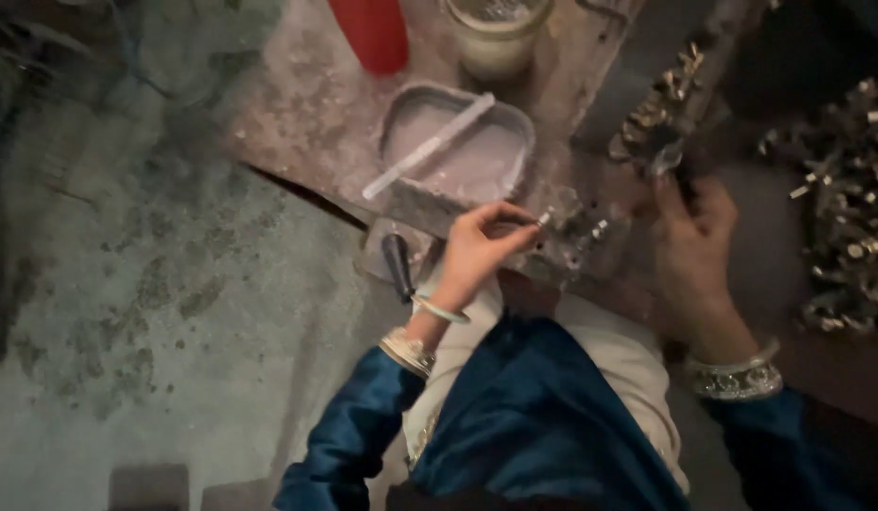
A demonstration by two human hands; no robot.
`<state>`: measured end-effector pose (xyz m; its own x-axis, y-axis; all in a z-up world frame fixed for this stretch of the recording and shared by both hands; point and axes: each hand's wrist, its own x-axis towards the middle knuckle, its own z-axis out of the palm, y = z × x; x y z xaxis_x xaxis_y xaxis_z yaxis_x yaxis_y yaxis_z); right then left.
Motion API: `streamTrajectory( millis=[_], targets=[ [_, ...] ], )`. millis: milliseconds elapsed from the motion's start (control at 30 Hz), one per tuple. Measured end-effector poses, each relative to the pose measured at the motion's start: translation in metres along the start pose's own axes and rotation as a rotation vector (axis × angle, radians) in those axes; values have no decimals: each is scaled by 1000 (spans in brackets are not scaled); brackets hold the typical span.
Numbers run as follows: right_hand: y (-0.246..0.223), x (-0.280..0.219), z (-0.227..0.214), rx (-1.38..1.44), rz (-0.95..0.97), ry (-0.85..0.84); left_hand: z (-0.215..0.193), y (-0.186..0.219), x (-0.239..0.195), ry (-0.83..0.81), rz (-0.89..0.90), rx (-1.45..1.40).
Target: The person sits at a workbench and handles small metal fittings one at a time, picking each from a large pile, working it against a fixture on the bench, and setting it aside. The person repeats this handling cycle continuously throughout the clip.
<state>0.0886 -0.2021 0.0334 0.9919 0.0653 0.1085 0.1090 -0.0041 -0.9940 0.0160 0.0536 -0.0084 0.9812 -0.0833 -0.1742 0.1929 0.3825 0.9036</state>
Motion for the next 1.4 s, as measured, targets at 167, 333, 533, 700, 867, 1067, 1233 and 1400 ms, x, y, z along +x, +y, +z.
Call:
streamTrajectory(
  millis=[167, 333, 533, 700, 867, 1067, 1233, 1400],
  targets=[
    [42, 2, -25, -42, 95, 15, 49, -15, -34, 263, 464, 627],
    [29, -1, -7, -39, 116, 149, 57, -24, -34, 212, 475, 725],
    [-14, -3, 9, 15, 227, 201, 70, -4, -26, 234, 590, 858],
    [7, -2, 3, 23, 30, -3, 74, 25, -15, 279, 489, 870],
    [-19, -1, 11, -57, 53, 76, 71, -4, 15, 266, 549, 1285],
    [-3, 2, 6, 50, 126, 64, 47, -10, 13, 307, 462, 734],
    [12, -4, 6, 55, 118, 94, 46, -22, -13, 243, 101, -50],
    [10, 0, 1, 4, 155, 66, 61, -2, -17, 282, 84, -47]
  ],
)
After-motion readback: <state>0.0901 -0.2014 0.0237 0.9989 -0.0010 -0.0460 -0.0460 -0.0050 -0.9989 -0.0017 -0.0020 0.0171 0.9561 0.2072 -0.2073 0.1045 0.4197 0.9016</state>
